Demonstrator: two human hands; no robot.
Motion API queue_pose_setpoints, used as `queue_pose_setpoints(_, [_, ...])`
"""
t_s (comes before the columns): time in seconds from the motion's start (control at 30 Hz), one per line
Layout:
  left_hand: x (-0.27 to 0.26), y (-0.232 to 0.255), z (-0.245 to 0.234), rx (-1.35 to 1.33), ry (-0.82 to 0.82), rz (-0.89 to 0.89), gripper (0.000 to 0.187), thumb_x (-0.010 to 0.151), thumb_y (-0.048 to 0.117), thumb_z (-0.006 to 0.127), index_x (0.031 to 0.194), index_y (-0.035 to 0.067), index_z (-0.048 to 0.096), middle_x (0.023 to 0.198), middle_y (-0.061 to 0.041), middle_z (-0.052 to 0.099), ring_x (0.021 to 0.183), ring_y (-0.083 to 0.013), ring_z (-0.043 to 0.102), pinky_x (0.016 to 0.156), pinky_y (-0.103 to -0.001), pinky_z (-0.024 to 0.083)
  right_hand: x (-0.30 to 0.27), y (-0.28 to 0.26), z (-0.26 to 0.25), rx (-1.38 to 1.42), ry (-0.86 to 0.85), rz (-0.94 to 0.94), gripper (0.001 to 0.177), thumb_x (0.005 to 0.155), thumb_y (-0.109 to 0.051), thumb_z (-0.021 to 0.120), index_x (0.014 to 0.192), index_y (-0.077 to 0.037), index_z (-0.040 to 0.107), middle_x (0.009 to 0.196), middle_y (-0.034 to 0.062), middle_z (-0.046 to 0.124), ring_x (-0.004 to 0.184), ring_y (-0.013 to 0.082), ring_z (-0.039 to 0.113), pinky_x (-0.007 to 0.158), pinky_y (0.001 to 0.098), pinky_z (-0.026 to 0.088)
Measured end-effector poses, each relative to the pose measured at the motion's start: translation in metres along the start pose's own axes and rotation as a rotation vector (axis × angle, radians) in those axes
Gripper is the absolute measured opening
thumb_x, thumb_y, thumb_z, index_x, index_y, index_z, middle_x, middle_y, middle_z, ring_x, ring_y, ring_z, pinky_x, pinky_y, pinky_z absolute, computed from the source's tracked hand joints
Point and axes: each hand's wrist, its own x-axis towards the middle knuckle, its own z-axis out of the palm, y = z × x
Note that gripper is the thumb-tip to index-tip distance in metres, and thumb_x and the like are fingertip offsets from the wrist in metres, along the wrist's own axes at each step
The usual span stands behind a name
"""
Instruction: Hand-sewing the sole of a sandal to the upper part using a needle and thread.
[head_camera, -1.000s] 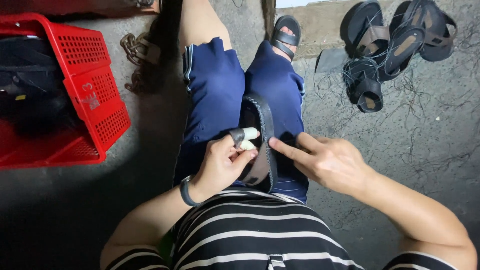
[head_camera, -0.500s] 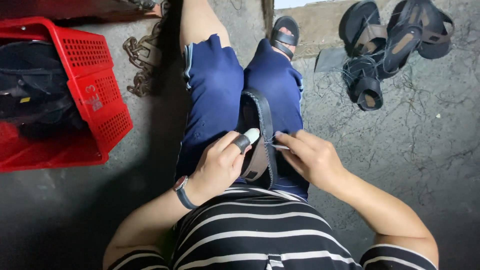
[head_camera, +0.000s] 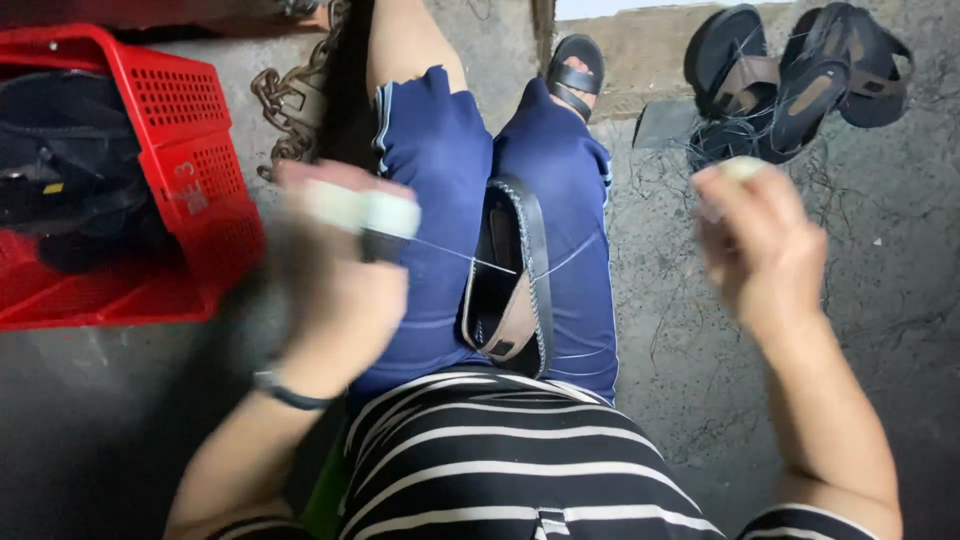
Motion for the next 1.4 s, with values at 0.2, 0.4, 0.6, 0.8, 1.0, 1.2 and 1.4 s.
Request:
queue_pose_setpoints(0.2, [0.037, 0.038, -0.021, -0.483, -0.022, 0.201, 0.023, 0.091, 0.018, 0.06, 0.074, 0.002, 0.057, 0.115, -0.021, 0.058, 0.126, -0.04, 0.046, 0.099, -0.05, 0.041, 0.011, -0.077, 0.02, 0.734, -0.21, -0.142, 0.027, 0.085, -0.016, 0.064, 0.11, -0.006, 0.063, 0.072, 0.0115, 0.063, 0.064, 0.0307, 0.065, 0.054, 0.0378, 0.052])
queue_pose_setpoints(0.4, [0.076, 0.024, -0.033, -2.006, -0.547, -0.056, 0.027, 0.096, 0.026, 0.054, 0.082, 0.007, 0.067, 0.083, -0.007, 0.068, 0.091, -0.0261, 0.06, 0.089, -0.039, 0.045, 0.024, -0.062, 0.031, 0.25, -0.011, -0.578, 0.034, 0.09, -0.015, 0.045, 0.118, -0.014, 0.065, 0.068, -0.001, 0.053, 0.06, 0.0164, 0.057, 0.058, 0.026, 0.049])
queue_pose_setpoints(0.6, [0.08, -0.005, -0.004, -1.973, -0.305, -0.694, 0.033, 0.098, 0.016, 0.054, 0.071, -0.001, 0.062, 0.051, -0.007, 0.049, 0.044, -0.0108, 0.041, 0.045, -0.022, 0.035, 0.032, -0.06, 0.027, 0.224, 0.039, -0.707, 0.038, 0.094, -0.01, 0.037, 0.121, -0.006, 0.063, 0.064, 0.0028, 0.052, 0.053, 0.0182, 0.055, 0.05, 0.0276, 0.047])
queue_pose_setpoints(0.8, [0.054, -0.017, -0.026, -0.583, -0.096, -0.164, 0.031, 0.089, 0.006, 0.071, 0.107, -0.014, 0.055, 0.122, -0.032, 0.041, 0.114, -0.0477, 0.046, 0.099, -0.057, 0.038, 0.012, -0.071, 0.005, 0.252, -0.264, -0.479, 0.032, 0.098, -0.021, 0.054, 0.127, -0.007, 0.048, 0.088, 0.0063, 0.048, 0.055, 0.0162, 0.049, 0.039, 0.0294, 0.042])
queue_pose_setpoints(1.0, [0.027, 0.052, -0.01, -0.968, -0.072, -0.041, 0.052, 0.073, 0.01, 0.083, 0.116, -0.001, 0.056, 0.114, -0.021, 0.057, 0.105, -0.0372, 0.056, 0.097, -0.048, 0.041, 0.01, -0.081, -0.004, 0.181, -0.138, -0.417, 0.035, 0.084, -0.011, 0.06, 0.118, -0.018, 0.067, 0.088, 0.0033, 0.055, 0.056, 0.0155, 0.056, 0.045, 0.0267, 0.048])
queue_pose_setpoints(1.2, [0.019, 0.075, 0.023, -0.928, 0.178, 0.127, 0.064, 0.074, 0.017, 0.083, 0.123, -0.001, 0.045, 0.1, -0.021, 0.053, 0.078, -0.0347, 0.064, 0.06, -0.04, 0.057, -0.003, -0.086, 0.029, 0.023, -0.101, -0.478, 0.035, 0.081, -0.018, 0.05, 0.115, -0.013, 0.059, 0.082, -0.0007, 0.049, 0.063, 0.0143, 0.055, 0.048, 0.0259, 0.048])
queue_pose_setpoints(1.4, [0.022, 0.05, -0.029, -0.858, 0.059, -0.096, 0.027, 0.079, 0.022, 0.081, 0.075, 0.004, 0.06, 0.086, -0.006, 0.055, 0.073, -0.019, 0.061, 0.068, -0.022, 0.052, 0.004, -0.096, 0.02, 0.185, -0.122, -0.328, 0.021, 0.089, -0.02, 0.056, 0.108, -0.01, 0.06, 0.079, 0.002, 0.049, 0.053, 0.0175, 0.055, 0.045, 0.0287, 0.048])
